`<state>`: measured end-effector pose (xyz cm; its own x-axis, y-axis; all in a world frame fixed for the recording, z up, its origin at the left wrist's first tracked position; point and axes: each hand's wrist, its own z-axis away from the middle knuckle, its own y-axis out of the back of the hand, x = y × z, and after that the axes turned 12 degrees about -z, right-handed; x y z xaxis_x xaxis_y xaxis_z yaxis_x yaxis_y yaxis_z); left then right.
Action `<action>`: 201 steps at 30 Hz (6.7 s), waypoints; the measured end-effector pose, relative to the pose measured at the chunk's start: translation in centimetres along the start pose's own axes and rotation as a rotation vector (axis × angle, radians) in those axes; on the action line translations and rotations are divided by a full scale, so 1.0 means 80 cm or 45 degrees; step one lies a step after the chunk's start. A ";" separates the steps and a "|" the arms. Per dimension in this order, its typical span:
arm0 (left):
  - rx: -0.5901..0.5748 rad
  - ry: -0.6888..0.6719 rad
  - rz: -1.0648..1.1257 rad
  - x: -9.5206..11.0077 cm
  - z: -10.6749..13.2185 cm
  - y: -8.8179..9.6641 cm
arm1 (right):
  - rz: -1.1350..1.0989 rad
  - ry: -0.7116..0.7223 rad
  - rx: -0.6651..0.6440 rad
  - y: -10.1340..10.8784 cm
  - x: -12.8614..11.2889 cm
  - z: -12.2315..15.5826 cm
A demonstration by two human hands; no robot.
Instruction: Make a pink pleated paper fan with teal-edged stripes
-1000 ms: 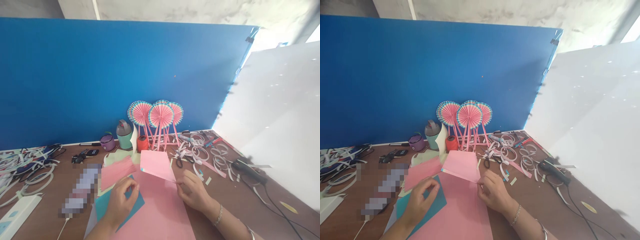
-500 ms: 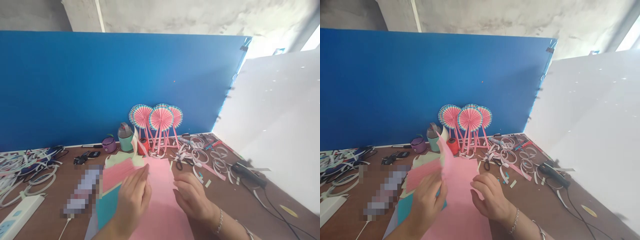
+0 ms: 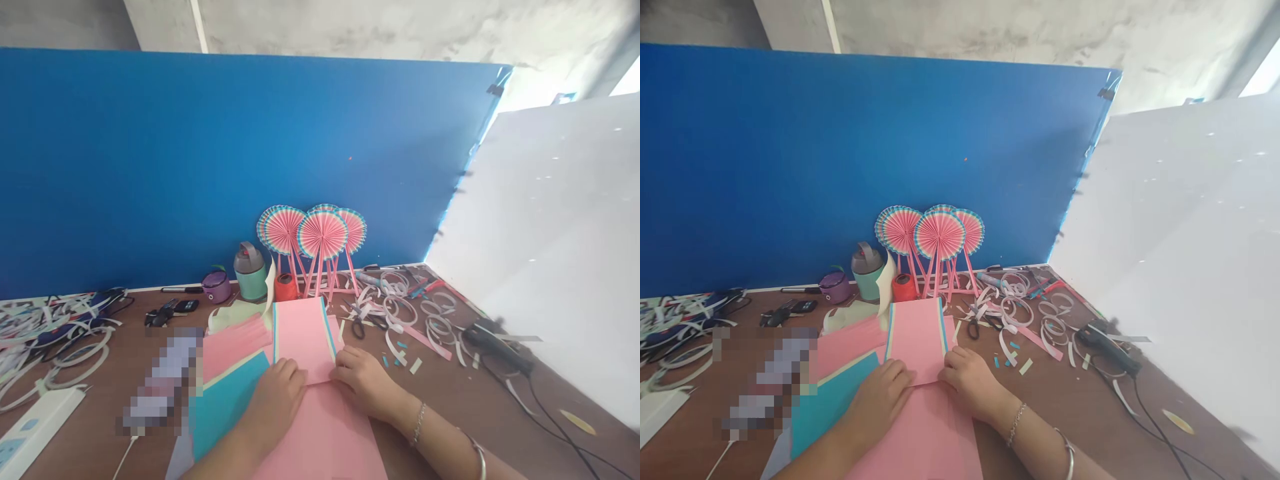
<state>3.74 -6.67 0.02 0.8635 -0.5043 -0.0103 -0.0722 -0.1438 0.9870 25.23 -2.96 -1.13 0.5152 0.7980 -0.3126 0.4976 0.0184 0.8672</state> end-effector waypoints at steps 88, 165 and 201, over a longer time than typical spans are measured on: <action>0.290 0.177 0.115 -0.065 0.036 0.009 | -0.046 -0.049 -0.122 0.013 0.005 0.002; -0.219 0.463 0.506 -0.062 0.010 0.015 | -0.753 -0.619 -0.033 0.013 0.000 -0.010; 0.002 -0.046 -0.017 -0.036 0.014 0.013 | -0.208 -0.404 -0.103 0.003 -0.009 -0.005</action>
<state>0.62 -6.35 0.91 0.8456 -0.5330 -0.0291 -0.0617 -0.1518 0.9865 24.67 -3.30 -0.54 0.6310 0.5539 -0.5432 0.5410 0.1877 0.8198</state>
